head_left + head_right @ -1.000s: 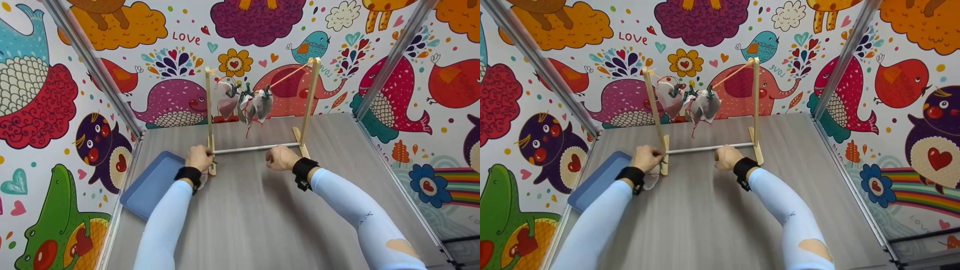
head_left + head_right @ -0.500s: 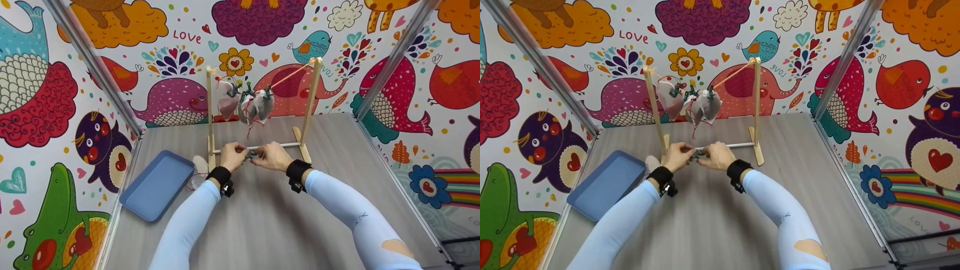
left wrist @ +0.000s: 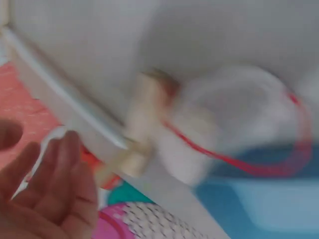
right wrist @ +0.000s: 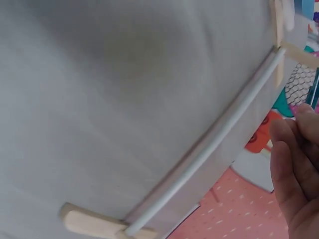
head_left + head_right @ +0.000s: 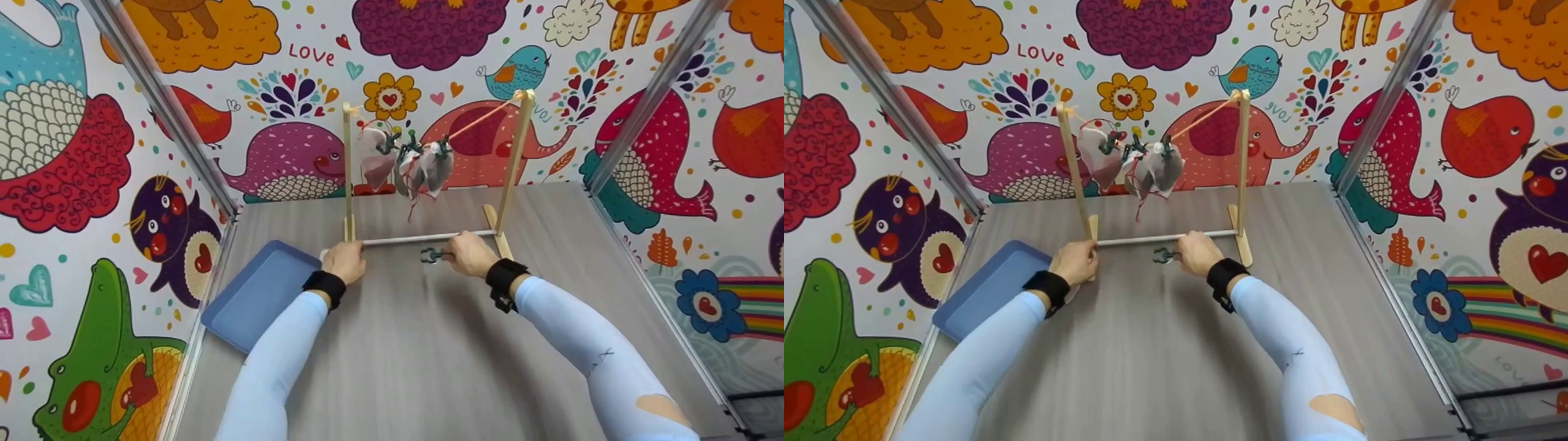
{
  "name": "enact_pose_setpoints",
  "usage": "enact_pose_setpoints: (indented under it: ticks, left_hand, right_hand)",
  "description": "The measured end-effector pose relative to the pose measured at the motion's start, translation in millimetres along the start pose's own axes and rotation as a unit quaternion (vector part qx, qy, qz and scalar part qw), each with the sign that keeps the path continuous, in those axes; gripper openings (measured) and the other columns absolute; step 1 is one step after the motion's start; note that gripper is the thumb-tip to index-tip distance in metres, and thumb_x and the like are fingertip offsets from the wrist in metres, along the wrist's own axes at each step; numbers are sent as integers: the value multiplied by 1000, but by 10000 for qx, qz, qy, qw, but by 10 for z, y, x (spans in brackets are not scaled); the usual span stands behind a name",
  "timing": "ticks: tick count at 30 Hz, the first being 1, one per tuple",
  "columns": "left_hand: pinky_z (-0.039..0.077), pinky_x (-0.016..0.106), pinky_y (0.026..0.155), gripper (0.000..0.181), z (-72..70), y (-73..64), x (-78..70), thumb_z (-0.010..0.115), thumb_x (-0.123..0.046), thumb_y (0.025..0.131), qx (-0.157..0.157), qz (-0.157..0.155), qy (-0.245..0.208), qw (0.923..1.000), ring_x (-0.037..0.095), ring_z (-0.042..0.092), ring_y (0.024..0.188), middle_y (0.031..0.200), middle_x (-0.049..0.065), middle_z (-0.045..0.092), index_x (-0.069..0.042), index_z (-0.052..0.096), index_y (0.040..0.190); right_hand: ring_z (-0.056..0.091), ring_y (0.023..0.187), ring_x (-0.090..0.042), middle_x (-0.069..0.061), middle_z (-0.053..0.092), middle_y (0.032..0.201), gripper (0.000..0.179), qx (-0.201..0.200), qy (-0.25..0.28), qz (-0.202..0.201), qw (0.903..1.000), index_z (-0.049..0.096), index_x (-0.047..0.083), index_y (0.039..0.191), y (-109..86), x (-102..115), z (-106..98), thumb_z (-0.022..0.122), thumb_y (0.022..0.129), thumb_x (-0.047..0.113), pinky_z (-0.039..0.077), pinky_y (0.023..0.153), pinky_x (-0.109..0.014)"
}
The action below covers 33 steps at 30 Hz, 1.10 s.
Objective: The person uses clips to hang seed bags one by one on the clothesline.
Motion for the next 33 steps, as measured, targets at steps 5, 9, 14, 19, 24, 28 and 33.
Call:
enact_pose_setpoints:
  ticks: [5,9,14,19,24,28,33]
  left_hand:
    - [59,65,93,33,185,-269,365,91,-25,87,528,389,1272,9897,50,73,108,108,26,82,-2,78,107]
    - [48,64,102,60,365,-466,529,102,-34,72,1039,720,2025,9711,48,62,123,119,28,80,-1,77,115]
    - [45,63,104,43,445,-516,557,100,-30,73,1044,818,2083,9690,46,62,118,109,27,81,0,80,97]
    - [41,69,114,16,475,-506,502,88,-14,85,824,914,2051,9710,49,66,117,103,26,83,-1,80,87]
    - [42,67,115,6,459,-518,494,86,-11,85,325,1029,2398,9648,43,69,114,96,19,85,-6,82,84]
    - [45,63,111,12,349,-512,500,89,-18,86,-243,966,2549,9618,40,69,113,91,17,84,-7,83,87]
    - [64,54,90,13,-102,-340,232,81,-16,98,-840,1006,2281,9648,39,72,101,100,18,80,-4,80,103]
  right_hand:
    - [56,61,-7,-3,73,67,25,-181,-146,-40,9997,72,6,72,-116,-133,-52,84,93,0,57,60,-36]
    - [55,60,-7,-3,75,67,24,-148,-150,-73,9998,74,6,72,-161,-162,-44,84,93,0,53,58,-33]
    - [60,61,-6,-4,79,71,19,13,-162,48,9999,79,5,77,-188,-170,5,83,95,1,57,59,-34]
    - [54,63,-6,-3,79,73,16,248,-94,142,9995,81,4,81,-195,-167,82,81,97,2,53,59,-31]
    - [49,63,-5,0,76,71,17,283,-143,101,9994,81,6,79,-204,-170,101,82,95,2,48,58,-27]
    - [56,62,-6,-1,79,72,16,264,-295,-150,9991,81,8,78,-176,-132,86,83,93,3,54,59,-32]
    - [66,64,-12,-4,82,75,12,441,-306,5,9986,84,6,81,-167,-162,83,84,93,3,60,63,-38]
Point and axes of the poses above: each hand's wrist, its own y-axis towards the middle knuckle, its own z-axis out of the palm, x = y × z, the point moved 10 cm from there along y, towards the middle knuckle
